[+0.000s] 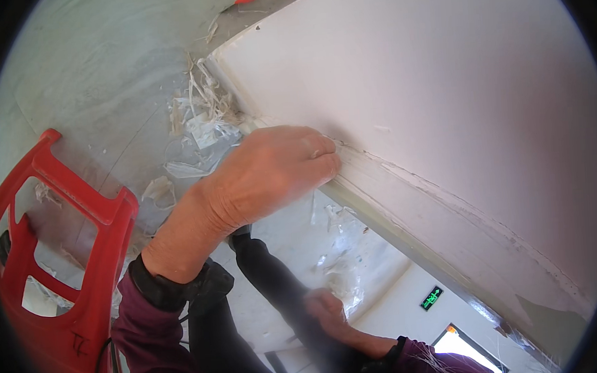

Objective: Scraping residue or tape from a white corner or pillar using fingers.

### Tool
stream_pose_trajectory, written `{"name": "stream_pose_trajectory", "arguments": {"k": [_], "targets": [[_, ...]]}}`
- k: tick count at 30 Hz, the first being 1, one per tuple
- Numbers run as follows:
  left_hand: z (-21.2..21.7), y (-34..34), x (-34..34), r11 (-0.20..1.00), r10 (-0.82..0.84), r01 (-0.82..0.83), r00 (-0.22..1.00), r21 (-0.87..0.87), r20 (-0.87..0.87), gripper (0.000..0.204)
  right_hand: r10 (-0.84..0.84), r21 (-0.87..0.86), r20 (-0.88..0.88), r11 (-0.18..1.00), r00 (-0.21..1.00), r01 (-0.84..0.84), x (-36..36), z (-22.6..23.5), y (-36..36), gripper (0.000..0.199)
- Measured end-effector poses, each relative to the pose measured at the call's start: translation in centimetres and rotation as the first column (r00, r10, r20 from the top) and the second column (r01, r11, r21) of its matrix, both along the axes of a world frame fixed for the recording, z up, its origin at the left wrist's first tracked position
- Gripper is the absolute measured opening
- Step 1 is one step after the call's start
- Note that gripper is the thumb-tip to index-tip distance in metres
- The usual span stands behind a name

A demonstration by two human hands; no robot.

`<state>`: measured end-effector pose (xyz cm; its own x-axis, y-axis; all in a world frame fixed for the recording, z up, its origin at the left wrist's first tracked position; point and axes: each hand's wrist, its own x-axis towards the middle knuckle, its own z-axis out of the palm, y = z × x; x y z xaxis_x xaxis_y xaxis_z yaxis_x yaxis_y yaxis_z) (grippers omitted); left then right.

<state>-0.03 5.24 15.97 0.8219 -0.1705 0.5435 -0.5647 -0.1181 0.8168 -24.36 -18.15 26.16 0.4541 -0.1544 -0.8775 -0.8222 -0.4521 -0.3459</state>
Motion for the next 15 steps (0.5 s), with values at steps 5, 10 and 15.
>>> {"name": "stream_pose_trajectory", "arguments": {"k": [5, 10, 15], "targets": [[-0.1, -1.6, -1.2, 0.973, 0.107, -0.137, 0.982, -0.187, -0.158, 0.025, -0.003, -0.011, 0.009, 1.000, 1.000, 0.003, -0.1, -0.1, -0.2, 0.012], [-0.1, -1.9, -1.8, 0.950, 0.142, -0.195, 0.965, -0.245, -0.219, 0.030, -0.047, -0.002, 0.006, 0.999, 0.999, 0.047, -0.3, -0.2, -0.4, 0.012], [0.2, -0.1, -0.9, 0.994, 0.006, -0.023, 0.989, -0.109, -0.149, 0.034, -0.035, -0.008, -0.022, 0.999, 0.999, 0.035, -0.3, -0.2, -0.3, 0.012]]}}
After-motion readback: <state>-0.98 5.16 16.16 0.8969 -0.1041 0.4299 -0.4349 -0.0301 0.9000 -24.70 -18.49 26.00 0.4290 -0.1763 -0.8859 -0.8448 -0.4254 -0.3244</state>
